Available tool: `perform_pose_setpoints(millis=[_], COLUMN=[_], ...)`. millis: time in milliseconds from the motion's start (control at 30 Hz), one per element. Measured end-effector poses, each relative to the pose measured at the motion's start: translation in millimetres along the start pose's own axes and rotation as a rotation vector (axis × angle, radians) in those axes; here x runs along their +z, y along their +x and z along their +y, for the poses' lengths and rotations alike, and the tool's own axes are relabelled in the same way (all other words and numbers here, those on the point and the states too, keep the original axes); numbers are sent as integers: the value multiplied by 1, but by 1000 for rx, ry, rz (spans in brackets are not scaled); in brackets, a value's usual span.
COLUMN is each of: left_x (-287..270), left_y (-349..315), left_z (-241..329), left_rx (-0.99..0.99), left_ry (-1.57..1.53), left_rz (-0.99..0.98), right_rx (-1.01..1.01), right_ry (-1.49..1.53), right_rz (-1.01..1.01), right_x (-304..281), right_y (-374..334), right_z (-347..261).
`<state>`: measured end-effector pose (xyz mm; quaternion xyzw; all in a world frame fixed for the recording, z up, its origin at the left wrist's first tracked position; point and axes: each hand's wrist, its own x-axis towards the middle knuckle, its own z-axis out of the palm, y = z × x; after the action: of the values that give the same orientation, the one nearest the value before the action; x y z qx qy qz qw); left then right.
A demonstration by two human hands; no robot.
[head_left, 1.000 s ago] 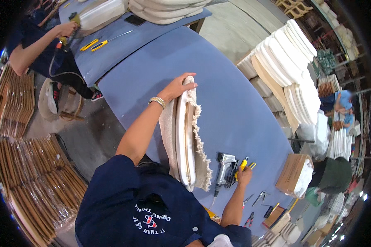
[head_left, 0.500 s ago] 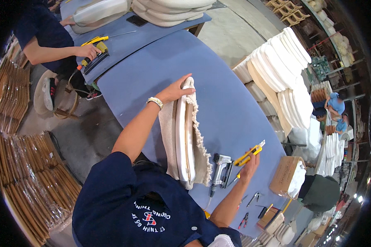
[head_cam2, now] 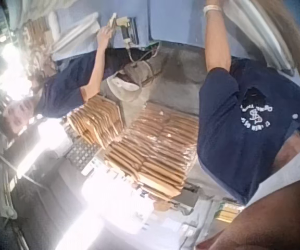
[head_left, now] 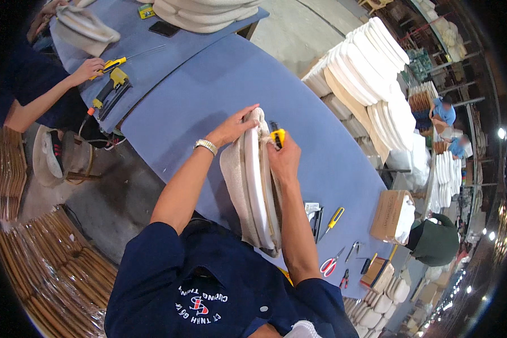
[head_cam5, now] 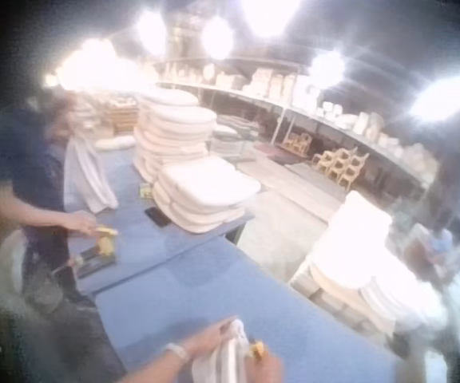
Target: The person assembles a cushion by wrapping fabric around a foam insert, securing the edges with a staple gun, and trimming excess fabric with a utility knife. The person repeats this process for multiple cushions on a workbench in a factory setting.
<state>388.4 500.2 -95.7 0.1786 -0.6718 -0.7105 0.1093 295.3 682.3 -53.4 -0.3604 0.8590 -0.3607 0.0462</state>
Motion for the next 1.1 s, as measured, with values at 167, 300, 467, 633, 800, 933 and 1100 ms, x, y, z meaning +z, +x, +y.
perform_pose_setpoints(millis=[167, 300, 467, 633, 800, 933, 1100], left_x=[-21, -43, -75, -71, -78, -87, -84], left_y=[-7, -13, -3, 13, 31, 36, 30], left_z=[2, 12, 40, 76, 62, 25, 22], left_rx=[45, 31, 285, 402, 508, 437, 561], left_ry=[118, 163, 537, 993, 888, 745, 707], left_rz=[-73, -165, -345, -662, -735, -643, -617], right_rx=[347, 450, 510, 679, 997, 1309, 1111], right_ry=[683, 670, 543, 497, 151, 273, 1208], right_rz=[158, 90, -44, 187, 462, 452, 1074], right_x=[27, 36, 41, -10, -74, -42, 87], right_y=[-10, -20, -33, -72, -205, -325, -338], right_z=[11, 13, -8, -31, 30, 35, 11])
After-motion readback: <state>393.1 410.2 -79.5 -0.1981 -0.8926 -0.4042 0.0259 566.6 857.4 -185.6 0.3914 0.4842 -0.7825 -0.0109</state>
